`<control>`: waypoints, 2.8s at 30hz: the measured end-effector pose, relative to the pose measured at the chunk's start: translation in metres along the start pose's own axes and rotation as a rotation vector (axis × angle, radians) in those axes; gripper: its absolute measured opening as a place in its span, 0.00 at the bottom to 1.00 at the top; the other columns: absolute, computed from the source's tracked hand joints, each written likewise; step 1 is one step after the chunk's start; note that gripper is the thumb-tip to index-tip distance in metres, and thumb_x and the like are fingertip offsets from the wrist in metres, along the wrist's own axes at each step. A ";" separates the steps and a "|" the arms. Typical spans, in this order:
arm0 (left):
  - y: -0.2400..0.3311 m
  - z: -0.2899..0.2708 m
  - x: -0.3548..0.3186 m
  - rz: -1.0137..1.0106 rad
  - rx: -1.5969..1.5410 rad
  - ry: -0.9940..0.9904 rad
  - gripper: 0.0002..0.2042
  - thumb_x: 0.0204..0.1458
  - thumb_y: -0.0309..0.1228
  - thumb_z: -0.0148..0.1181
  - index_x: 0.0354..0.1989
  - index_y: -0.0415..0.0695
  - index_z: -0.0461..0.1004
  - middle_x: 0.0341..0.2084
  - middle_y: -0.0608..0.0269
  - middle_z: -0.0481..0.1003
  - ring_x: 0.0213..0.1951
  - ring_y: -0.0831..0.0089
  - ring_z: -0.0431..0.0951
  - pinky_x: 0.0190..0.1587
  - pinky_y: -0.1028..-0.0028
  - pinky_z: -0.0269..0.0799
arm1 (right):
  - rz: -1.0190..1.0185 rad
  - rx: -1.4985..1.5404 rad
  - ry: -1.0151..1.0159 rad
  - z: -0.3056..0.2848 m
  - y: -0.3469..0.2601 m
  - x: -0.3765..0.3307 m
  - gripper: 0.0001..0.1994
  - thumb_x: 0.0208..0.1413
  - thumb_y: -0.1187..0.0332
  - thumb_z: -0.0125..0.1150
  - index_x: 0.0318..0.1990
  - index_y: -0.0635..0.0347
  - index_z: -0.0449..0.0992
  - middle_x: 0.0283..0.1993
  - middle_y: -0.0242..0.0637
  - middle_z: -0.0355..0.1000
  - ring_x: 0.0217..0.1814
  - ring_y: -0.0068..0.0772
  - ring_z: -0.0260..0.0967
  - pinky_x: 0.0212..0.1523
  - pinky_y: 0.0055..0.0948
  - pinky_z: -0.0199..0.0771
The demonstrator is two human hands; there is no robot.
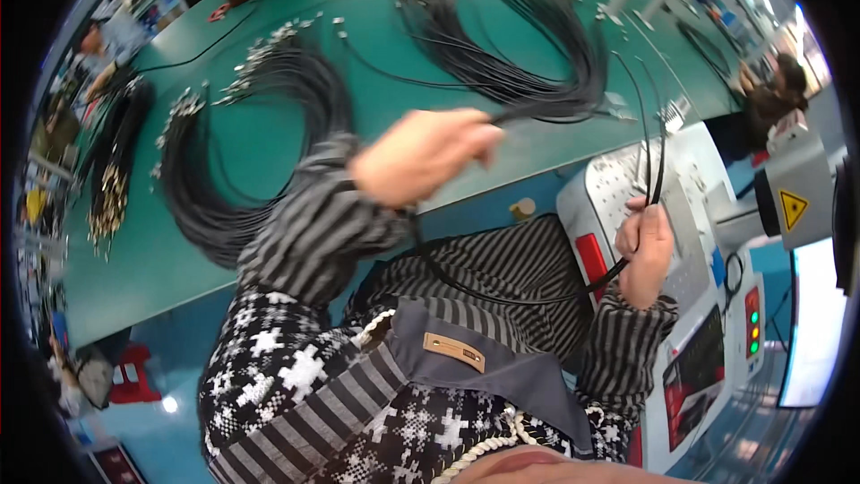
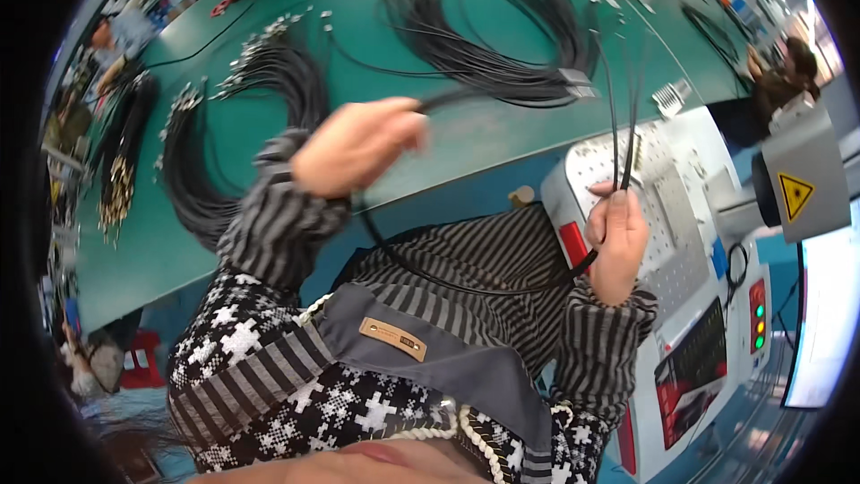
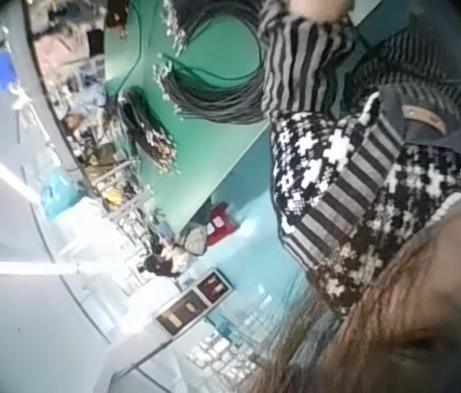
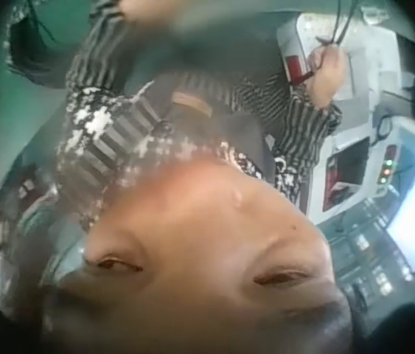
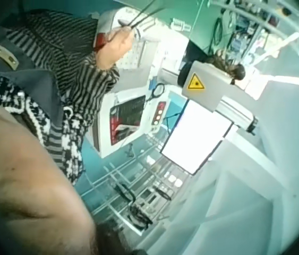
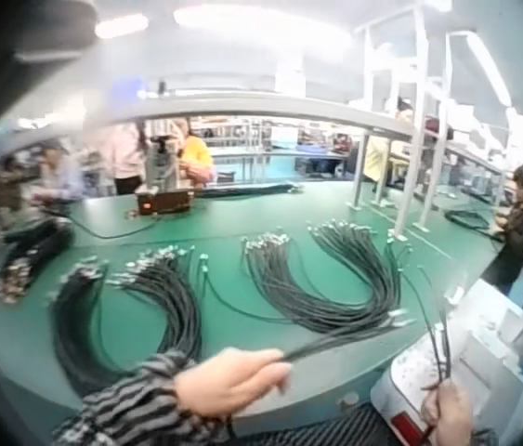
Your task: The person places the connector ends of cables into slots on a metal fixture, covers them with a metal plate, marks the connectors under a laser machine, and removes the finished cables.
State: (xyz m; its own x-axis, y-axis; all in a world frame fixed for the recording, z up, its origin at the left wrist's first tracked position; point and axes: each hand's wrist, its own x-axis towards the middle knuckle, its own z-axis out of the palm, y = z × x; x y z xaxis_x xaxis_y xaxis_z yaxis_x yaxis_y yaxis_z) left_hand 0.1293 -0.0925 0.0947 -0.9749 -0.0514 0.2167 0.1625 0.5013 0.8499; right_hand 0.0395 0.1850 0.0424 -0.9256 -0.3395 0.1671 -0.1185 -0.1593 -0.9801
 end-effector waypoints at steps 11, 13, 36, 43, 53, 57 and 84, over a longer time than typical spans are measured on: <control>-0.037 -0.275 -0.198 -0.071 -0.288 0.961 0.15 0.61 0.42 0.40 0.38 0.44 0.69 0.10 0.78 0.55 0.10 0.89 0.49 0.11 0.85 0.45 | -0.104 0.180 -0.616 0.201 -0.035 0.092 0.19 0.62 0.64 0.43 0.53 0.70 0.63 0.44 0.43 0.68 0.38 0.25 0.65 0.39 0.20 0.66; -0.070 -0.327 -0.224 -0.356 -0.080 0.987 0.20 0.60 0.44 0.42 0.42 0.37 0.70 0.13 0.71 0.63 0.13 0.83 0.59 0.15 0.82 0.56 | -0.278 -0.169 -0.680 0.191 -0.007 0.096 0.19 0.59 0.65 0.48 0.55 0.67 0.63 0.52 0.42 0.65 0.50 0.30 0.64 0.50 0.24 0.64; -0.130 0.120 0.222 0.553 1.072 0.092 0.15 0.50 0.41 0.54 0.40 0.45 0.70 0.33 0.61 0.73 0.40 0.61 0.71 0.40 0.66 0.68 | -0.015 -0.592 0.513 -0.163 0.064 0.036 0.08 0.55 0.74 0.50 0.39 0.63 0.75 0.34 0.31 0.71 0.31 0.21 0.62 0.34 0.18 0.64; -0.134 0.106 0.249 0.123 0.812 -0.028 0.13 0.48 0.40 0.54 0.37 0.46 0.69 0.32 0.62 0.74 0.40 0.63 0.70 0.41 0.66 0.66 | -0.155 -0.620 0.405 -0.151 0.050 0.036 0.07 0.54 0.76 0.49 0.38 0.65 0.73 0.36 0.31 0.70 0.32 0.20 0.62 0.35 0.17 0.62; -0.145 0.106 0.264 0.249 1.017 0.123 0.10 0.50 0.38 0.52 0.32 0.45 0.72 0.29 0.57 0.76 0.31 0.58 0.74 0.36 0.67 0.69 | -0.254 -0.706 0.374 -0.147 0.051 0.038 0.06 0.52 0.78 0.52 0.36 0.65 0.74 0.36 0.31 0.71 0.29 0.21 0.62 0.31 0.17 0.61; -0.124 0.082 0.282 0.000 0.821 0.073 0.11 0.50 0.37 0.50 0.31 0.43 0.74 0.26 0.56 0.76 0.29 0.57 0.73 0.35 0.67 0.69 | -0.242 -0.707 0.394 -0.147 0.050 0.033 0.06 0.52 0.78 0.52 0.36 0.65 0.74 0.35 0.31 0.71 0.29 0.21 0.62 0.30 0.17 0.61; -0.035 0.155 0.062 0.496 0.448 -0.616 0.09 0.56 0.39 0.43 0.33 0.46 0.63 0.18 0.54 0.71 0.20 0.55 0.72 0.26 0.61 0.68 | 0.268 0.741 0.080 -0.042 0.038 0.032 0.27 0.63 0.51 0.33 0.51 0.70 0.65 0.39 0.44 0.71 0.31 0.24 0.67 0.32 0.20 0.69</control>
State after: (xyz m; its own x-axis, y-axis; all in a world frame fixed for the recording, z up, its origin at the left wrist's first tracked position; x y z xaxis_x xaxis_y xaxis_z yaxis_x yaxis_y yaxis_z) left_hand 0.0397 0.0208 0.0035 -0.7385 0.6662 0.1034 0.6365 0.6384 0.4329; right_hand -0.0102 0.2074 0.0062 -0.9151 -0.3905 -0.1000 0.3561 -0.6669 -0.6546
